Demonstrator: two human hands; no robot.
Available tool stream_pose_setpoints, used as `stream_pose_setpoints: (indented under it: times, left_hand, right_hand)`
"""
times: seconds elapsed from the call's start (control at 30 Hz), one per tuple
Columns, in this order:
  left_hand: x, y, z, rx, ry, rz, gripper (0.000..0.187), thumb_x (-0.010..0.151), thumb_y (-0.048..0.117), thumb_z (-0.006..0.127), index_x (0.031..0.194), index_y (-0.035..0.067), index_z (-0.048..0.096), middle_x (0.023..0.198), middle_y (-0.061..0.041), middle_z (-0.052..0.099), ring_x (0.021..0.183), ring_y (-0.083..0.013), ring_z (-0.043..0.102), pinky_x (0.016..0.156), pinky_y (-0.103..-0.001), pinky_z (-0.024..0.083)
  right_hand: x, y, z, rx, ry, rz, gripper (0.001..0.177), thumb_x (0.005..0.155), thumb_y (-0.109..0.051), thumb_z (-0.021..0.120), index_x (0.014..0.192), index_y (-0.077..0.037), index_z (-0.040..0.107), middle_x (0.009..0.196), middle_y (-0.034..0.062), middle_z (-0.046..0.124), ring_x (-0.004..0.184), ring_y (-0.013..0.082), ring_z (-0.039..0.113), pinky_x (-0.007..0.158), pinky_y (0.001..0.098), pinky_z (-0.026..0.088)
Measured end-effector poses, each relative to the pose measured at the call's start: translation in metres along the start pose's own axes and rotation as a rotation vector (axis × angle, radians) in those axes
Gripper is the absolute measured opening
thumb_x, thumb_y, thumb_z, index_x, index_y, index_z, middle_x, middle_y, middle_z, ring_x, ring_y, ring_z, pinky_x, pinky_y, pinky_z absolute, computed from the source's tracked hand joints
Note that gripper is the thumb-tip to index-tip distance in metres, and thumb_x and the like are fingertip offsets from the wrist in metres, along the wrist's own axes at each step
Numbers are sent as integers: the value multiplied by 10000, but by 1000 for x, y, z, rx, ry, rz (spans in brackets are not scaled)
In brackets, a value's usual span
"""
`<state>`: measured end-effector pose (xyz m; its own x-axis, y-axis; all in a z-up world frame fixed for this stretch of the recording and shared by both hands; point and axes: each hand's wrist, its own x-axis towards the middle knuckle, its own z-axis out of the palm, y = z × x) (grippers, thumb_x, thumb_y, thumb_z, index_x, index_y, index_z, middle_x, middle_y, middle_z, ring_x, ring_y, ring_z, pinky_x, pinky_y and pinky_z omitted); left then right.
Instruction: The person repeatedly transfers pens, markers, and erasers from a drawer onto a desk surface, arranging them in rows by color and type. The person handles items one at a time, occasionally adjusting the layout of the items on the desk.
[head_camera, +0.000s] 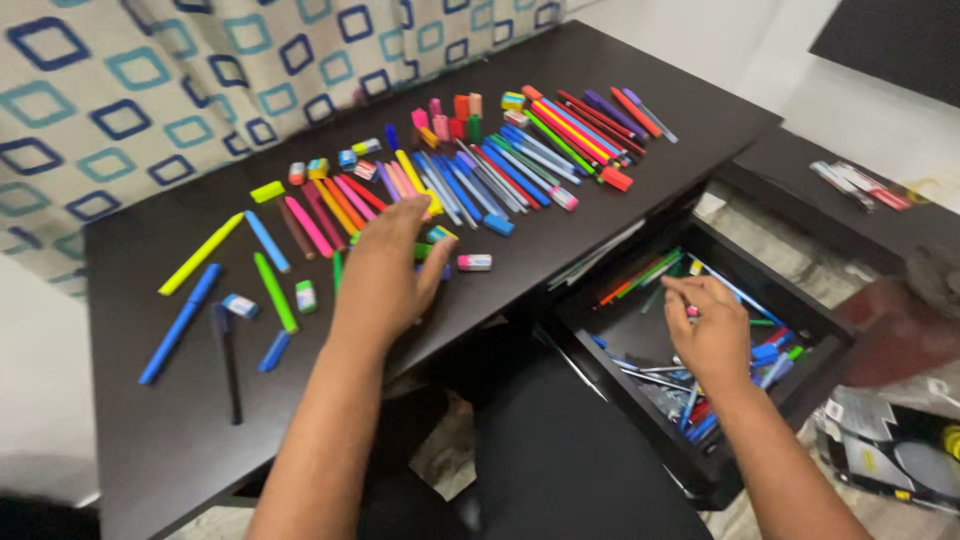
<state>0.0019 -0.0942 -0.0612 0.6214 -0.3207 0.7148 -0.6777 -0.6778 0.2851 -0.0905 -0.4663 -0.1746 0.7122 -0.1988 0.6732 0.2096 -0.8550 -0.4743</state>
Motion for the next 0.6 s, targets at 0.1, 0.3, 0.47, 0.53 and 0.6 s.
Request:
stream_pose_setpoints:
  times: [0.1, 0.3, 0.47, 0.53, 0.6]
  left_hand:
    - [6, 2, -4, 3, -29, -4, 492, 933, 264, 745, 1319, -11, 611, 1284, -226, 670, 1198, -410, 626, 1029, -481, 479]
    - [14, 24, -16, 47, -30, 42, 509, 919, 204, 757, 1347, -8, 581, 1321, -215, 653, 1232, -415, 601, 1051, -492, 469]
    - [14, 82, 3, -97, 45, 162, 513, 920, 161, 761, 1364, 11, 553, 1377, -211, 616, 1318, -412, 563, 1128, -498, 439]
    - [11, 108, 28, -208, -35, 234, 493, 908, 137, 750, 1342, 7, 553, 1367, -204, 615, 1332, -406, 562, 1159, -501, 429]
    - [6, 127, 57, -298, -102, 291, 488, 908, 132, 729, 1342, -2, 553, 1365, -201, 619, 1330, -397, 570, 1165, -495, 431]
  right_hand:
    - [-9, 39, -5, -83, -372, 140, 241, 882, -157, 684, 1099, -117, 782, 944, 126, 714, 843, 274, 687, 799, 383, 557]
    - [-35, 79, 8, -167, -782, 162, 330, 800, -224, 725, 1119, -151, 766, 1010, 112, 765, 873, 288, 730, 812, 393, 572]
    - [-51, 73, 19, -191, -920, 299, 333, 821, -267, 697, 1141, -194, 753, 852, 123, 787, 826, 304, 760, 803, 415, 588]
    - [-52, 71, 21, -220, -921, 280, 325, 812, -227, 672, 1122, -199, 765, 820, 117, 774, 804, 319, 752, 784, 431, 591]
    - [-55, 68, 21, -192, -892, 252, 296, 806, -223, 676, 1083, -183, 772, 840, 136, 768, 813, 335, 749, 784, 447, 587]
